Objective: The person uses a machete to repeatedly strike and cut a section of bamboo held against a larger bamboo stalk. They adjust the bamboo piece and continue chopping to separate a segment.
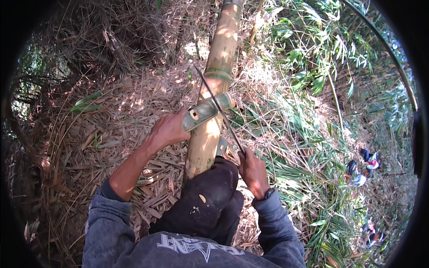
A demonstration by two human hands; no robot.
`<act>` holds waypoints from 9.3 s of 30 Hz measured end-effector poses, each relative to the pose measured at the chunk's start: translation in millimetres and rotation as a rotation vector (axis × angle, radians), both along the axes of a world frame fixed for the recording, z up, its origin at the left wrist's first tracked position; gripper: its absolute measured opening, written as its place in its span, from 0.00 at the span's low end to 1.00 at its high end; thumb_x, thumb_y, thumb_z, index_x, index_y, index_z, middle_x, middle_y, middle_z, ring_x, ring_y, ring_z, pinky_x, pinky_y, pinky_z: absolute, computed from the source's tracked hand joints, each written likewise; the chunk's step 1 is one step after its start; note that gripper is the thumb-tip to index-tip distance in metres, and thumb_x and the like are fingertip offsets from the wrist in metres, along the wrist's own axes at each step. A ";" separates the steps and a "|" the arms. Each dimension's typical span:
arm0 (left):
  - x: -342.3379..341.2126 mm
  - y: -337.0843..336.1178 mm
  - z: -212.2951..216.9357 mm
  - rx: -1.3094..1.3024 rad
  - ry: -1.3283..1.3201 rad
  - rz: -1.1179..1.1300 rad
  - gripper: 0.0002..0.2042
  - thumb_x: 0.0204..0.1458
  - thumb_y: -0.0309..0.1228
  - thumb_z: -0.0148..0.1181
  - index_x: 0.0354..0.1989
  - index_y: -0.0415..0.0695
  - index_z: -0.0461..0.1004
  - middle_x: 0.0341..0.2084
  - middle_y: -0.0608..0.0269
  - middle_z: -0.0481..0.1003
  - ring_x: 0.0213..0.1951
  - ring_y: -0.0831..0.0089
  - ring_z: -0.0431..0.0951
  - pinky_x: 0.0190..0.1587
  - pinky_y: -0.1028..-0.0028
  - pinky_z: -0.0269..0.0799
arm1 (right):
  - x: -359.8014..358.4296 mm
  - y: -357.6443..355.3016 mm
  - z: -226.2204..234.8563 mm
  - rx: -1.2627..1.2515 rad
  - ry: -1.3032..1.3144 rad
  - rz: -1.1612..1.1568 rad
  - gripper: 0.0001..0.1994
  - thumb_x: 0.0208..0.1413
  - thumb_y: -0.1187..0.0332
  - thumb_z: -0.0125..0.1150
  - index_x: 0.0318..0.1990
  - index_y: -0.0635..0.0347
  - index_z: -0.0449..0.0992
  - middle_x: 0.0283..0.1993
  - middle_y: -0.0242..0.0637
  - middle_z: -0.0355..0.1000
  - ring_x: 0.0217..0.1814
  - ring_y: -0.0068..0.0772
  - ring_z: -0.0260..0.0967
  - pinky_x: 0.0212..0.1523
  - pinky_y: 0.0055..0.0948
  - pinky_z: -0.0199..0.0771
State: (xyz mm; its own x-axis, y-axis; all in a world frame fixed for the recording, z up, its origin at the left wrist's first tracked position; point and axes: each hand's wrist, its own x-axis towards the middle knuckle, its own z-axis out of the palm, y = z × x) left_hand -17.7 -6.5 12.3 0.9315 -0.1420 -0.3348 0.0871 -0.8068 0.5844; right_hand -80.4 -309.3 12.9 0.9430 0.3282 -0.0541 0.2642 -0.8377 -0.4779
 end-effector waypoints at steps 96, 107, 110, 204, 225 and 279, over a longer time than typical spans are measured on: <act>-15.7 -1.8 -18.2 0.089 -0.135 0.064 0.36 0.40 0.33 0.67 0.62 0.48 0.62 0.46 0.46 0.76 0.40 0.46 0.80 0.42 0.54 0.77 | -6.9 12.2 26.9 0.421 0.161 -0.184 0.09 0.67 0.67 0.51 0.41 0.65 0.71 0.18 0.44 0.67 0.18 0.43 0.67 0.22 0.37 0.65; -9.7 -0.9 -14.4 0.052 -0.135 0.050 0.35 0.42 0.33 0.66 0.62 0.49 0.62 0.45 0.46 0.76 0.42 0.46 0.79 0.43 0.54 0.76 | 26.1 -2.5 -37.0 0.268 0.011 -0.139 0.08 0.64 0.68 0.54 0.38 0.66 0.70 0.17 0.46 0.67 0.17 0.40 0.66 0.19 0.35 0.62; -17.5 3.0 -20.5 0.066 -0.187 0.048 0.34 0.42 0.34 0.66 0.62 0.48 0.62 0.45 0.46 0.76 0.41 0.45 0.79 0.42 0.53 0.77 | 20.6 -4.4 -47.3 0.542 0.294 -0.188 0.10 0.66 0.66 0.52 0.37 0.65 0.70 0.17 0.42 0.67 0.15 0.36 0.65 0.19 0.34 0.60; -15.0 23.6 -31.7 0.077 -0.253 0.054 0.27 0.44 0.33 0.67 0.52 0.43 0.64 0.40 0.46 0.77 0.39 0.46 0.80 0.39 0.53 0.75 | 35.3 5.2 -13.5 0.420 0.363 -0.178 0.10 0.64 0.66 0.55 0.38 0.66 0.71 0.20 0.52 0.69 0.21 0.53 0.70 0.21 0.45 0.63; -25.9 26.2 -43.9 -0.031 -0.243 0.092 0.31 0.45 0.40 0.70 0.56 0.44 0.64 0.40 0.44 0.77 0.43 0.46 0.78 0.43 0.55 0.75 | 37.7 5.1 -48.6 0.303 0.076 -0.062 0.13 0.64 0.62 0.54 0.38 0.65 0.71 0.25 0.59 0.70 0.27 0.66 0.68 0.26 0.53 0.63; 3.3 9.9 22.3 0.088 0.091 0.025 0.31 0.34 0.36 0.70 0.51 0.42 0.70 0.35 0.45 0.79 0.38 0.50 0.81 0.44 0.56 0.74 | 7.2 17.0 9.6 0.091 -0.129 -0.024 0.04 0.56 0.76 0.55 0.36 0.63 0.66 0.26 0.52 0.72 0.23 0.56 0.71 0.23 0.49 0.69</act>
